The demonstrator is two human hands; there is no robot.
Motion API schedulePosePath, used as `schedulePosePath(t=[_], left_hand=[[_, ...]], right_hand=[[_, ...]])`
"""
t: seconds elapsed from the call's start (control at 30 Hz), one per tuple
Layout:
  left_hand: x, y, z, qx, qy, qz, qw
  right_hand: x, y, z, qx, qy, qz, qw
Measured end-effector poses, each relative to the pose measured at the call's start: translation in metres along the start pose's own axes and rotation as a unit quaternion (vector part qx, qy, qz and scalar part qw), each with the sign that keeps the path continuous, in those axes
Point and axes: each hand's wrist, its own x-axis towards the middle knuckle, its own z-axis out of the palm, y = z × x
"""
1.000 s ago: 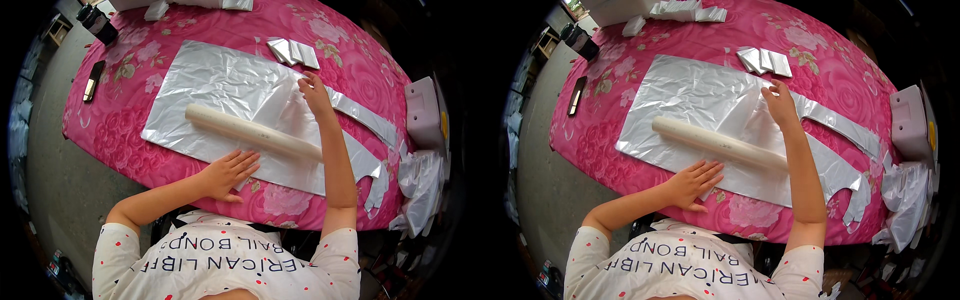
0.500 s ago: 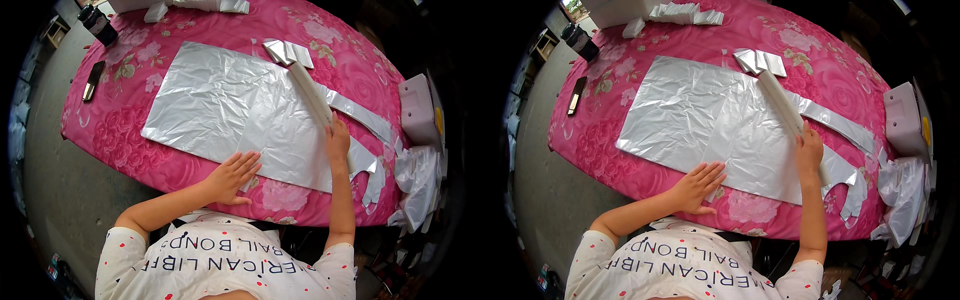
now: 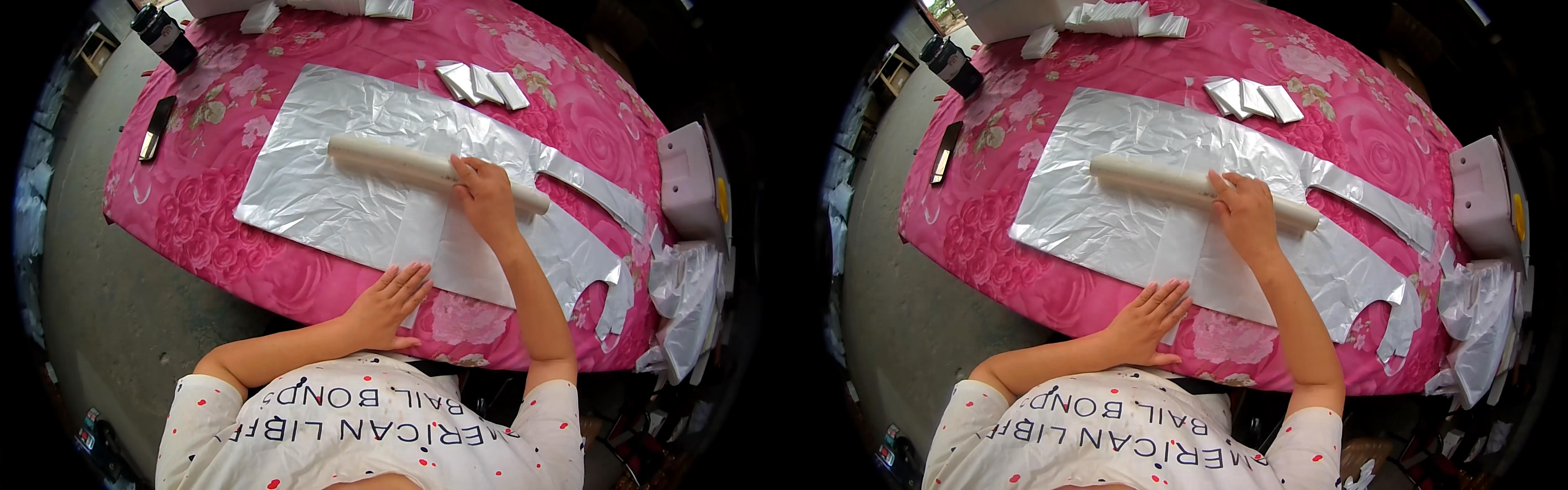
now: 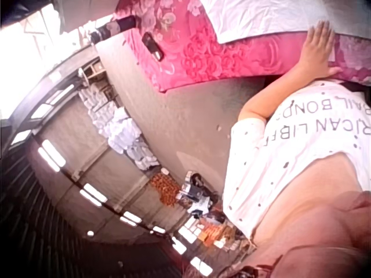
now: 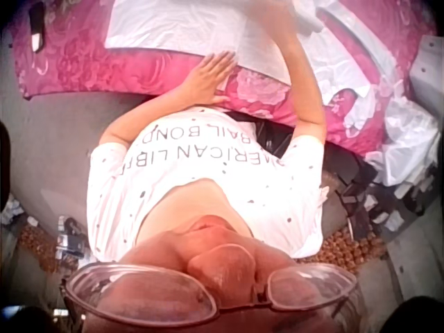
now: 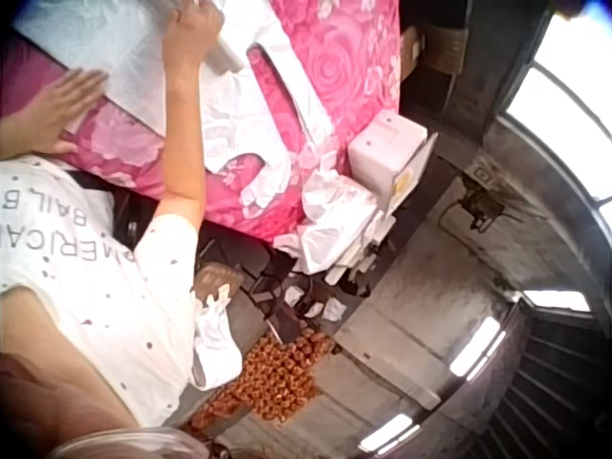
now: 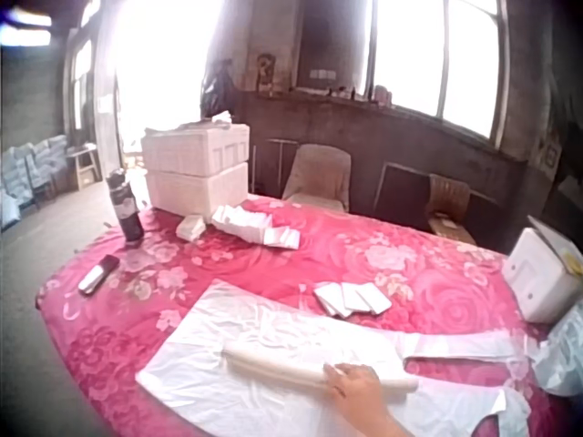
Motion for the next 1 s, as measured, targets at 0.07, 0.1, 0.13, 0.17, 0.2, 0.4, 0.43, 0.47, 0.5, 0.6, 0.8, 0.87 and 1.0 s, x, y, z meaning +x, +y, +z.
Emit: schedulePosePath(t=[0.07, 0.1, 0.13, 0.17, 0.2, 0.4, 0.43, 0.47, 0.5, 0.6, 0.8, 0.87, 1.0], left_hand=[[-0.002, -0.003, 0.001, -0.011, 0.003, 0.013, 1.0], [-0.004, -0.005, -0.001, -0.031, -0.001, 0.043, 0.999], [-0.006, -0.01, -0.005, -0.051, -0.006, 0.074, 0.996], [-0.008, -0.015, -0.008, -0.071, -0.01, 0.106, 0.992], [-0.015, -0.022, -0.01, -0.065, 0.001, 0.126, 0.99], [-0.036, -0.045, -0.008, -0.05, 0.084, 0.198, 0.975], [-0.034, -0.046, -0.012, -0.029, 0.089, 0.218, 0.971], [-0.033, -0.047, -0.015, -0.007, 0.094, 0.238, 0.967], [-0.031, -0.048, -0.018, -0.031, 0.096, 0.237, 0.966], [-0.027, -0.045, -0.028, -0.151, 0.107, 0.201, 0.962], [-0.006, -0.057, -0.052, -0.262, 0.126, 0.152, 0.945], [0.007, -0.068, -0.06, -0.161, 0.068, 0.148, 0.973], [0.015, -0.083, -0.038, -0.064, 0.086, 0.099, 0.989]], right_hand=[[0.022, 0.019, 0.007, 0.012, 0.011, 0.012, 1.0], [0.032, 0.019, 0.006, -0.004, 0.03, 0.009, 1.0], [0.037, 0.016, 0.002, -0.019, 0.048, 0.006, 0.999], [0.038, 0.01, -0.002, -0.02, 0.073, 0.013, 0.997], [0.036, 0.003, -0.005, 0.018, 0.039, -0.008, 0.999], [-0.05, -0.066, -0.011, 0.206, -0.194, -0.058, 0.957], [-0.058, -0.071, -0.01, 0.191, -0.181, -0.063, 0.963], [-0.064, -0.075, -0.009, 0.176, -0.169, -0.068, 0.967], [-0.067, -0.077, -0.009, 0.161, -0.156, -0.073, 0.972], [-0.068, -0.075, -0.012, 0.15, -0.149, -0.052, 0.976], [-0.072, -0.073, -0.002, 0.143, -0.067, 0.0, 0.987], [-0.07, -0.074, 0.0, 0.154, -0.046, 0.018, 0.987], [-0.07, -0.076, 0.002, 0.161, -0.032, 0.032, 0.986]])
